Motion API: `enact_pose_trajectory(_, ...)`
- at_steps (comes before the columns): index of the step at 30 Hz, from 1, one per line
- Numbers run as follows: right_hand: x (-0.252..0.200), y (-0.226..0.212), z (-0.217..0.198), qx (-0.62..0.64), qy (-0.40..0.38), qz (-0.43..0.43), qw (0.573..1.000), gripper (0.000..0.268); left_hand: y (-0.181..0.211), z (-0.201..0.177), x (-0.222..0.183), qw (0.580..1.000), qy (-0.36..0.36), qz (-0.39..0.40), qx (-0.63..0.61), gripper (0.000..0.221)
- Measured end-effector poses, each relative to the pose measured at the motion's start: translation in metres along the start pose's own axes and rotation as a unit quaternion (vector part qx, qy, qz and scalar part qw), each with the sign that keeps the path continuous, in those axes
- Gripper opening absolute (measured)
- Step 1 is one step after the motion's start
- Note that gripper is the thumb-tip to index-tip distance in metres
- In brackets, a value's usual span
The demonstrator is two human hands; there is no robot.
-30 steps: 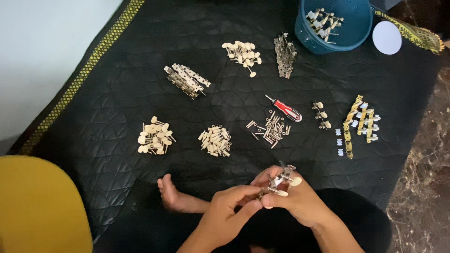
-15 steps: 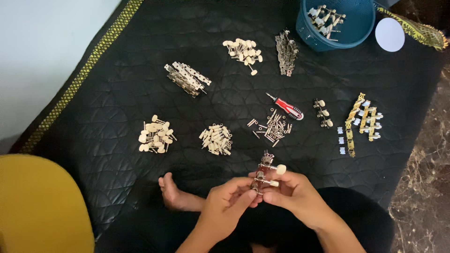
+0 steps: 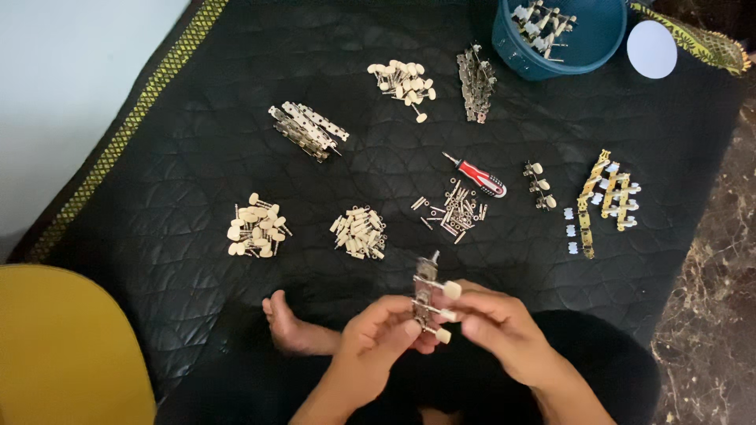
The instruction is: The person assembles guitar machine heads by hand, inserting tuning pegs and using a screwdriver to secure them on a metal plate while sitting on a mat.
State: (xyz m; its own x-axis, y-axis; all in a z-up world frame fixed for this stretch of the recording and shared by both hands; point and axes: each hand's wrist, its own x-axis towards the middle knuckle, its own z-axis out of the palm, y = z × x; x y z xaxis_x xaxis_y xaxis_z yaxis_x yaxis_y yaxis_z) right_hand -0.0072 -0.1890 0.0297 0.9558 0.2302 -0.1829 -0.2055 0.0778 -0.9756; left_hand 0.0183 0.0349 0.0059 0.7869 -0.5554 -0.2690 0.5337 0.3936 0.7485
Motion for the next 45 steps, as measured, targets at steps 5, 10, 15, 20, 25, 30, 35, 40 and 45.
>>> enact_pose_trajectory(5, 0.008, -0.007, 0.018, -0.088, 0.069, -0.054, 0.992, 0.017, -0.014, -0.005, 0.0, 0.989, -0.025, -0.056, -0.134, 0.027)
enact_pose_trajectory(10, 0.01, -0.024, 0.028, -0.239, 0.103, -0.119, 0.958, 0.012, -0.017, -0.006, 0.001, 0.967, -0.001, -0.107, -0.231, 0.015)
enact_pose_trajectory(15, 0.003, -0.026, 0.02, -0.361, 0.037, -0.136, 0.922, 0.017, -0.019, -0.006, -0.001, 0.973, -0.037, -0.105, -0.203, 0.022)
enact_pose_trajectory(20, 0.001, -0.03, 0.02, -0.364, 0.017, -0.15, 0.919, 0.014, -0.017, -0.006, -0.002, 0.976, -0.061, -0.112, -0.177, 0.032)
enact_pose_trajectory(25, 0.003, -0.035, 0.02, -0.318, 0.033, -0.111, 0.941, 0.018, -0.002, 0.001, 0.004, 0.981, -0.03, -0.156, -0.113, 0.035)
enact_pose_trajectory(30, 0.01, -0.033, 0.022, -0.32, 0.043, -0.118, 0.939, 0.014, -0.018, -0.007, 0.003, 0.993, -0.035, -0.086, -0.075, 0.029)
enact_pose_trajectory(35, 0.019, -0.022, 0.02, -0.319, 0.062, -0.098, 0.941, 0.016, -0.015, -0.002, 0.009, 0.992, 0.043, -0.106, -0.046, 0.032)
enact_pose_trajectory(40, 0.021, -0.023, 0.001, -0.438, 0.135, -0.089, 0.884, 0.035, -0.025, -0.013, 0.022, 0.982, 0.172, -0.078, -0.003, 0.029)
enact_pose_trajectory(45, 0.023, -0.069, -0.016, -0.551, 0.137, -0.097, 0.817, 0.031, 0.002, -0.013, 0.03, 0.937, 0.336, -0.089, -0.015, 0.03)
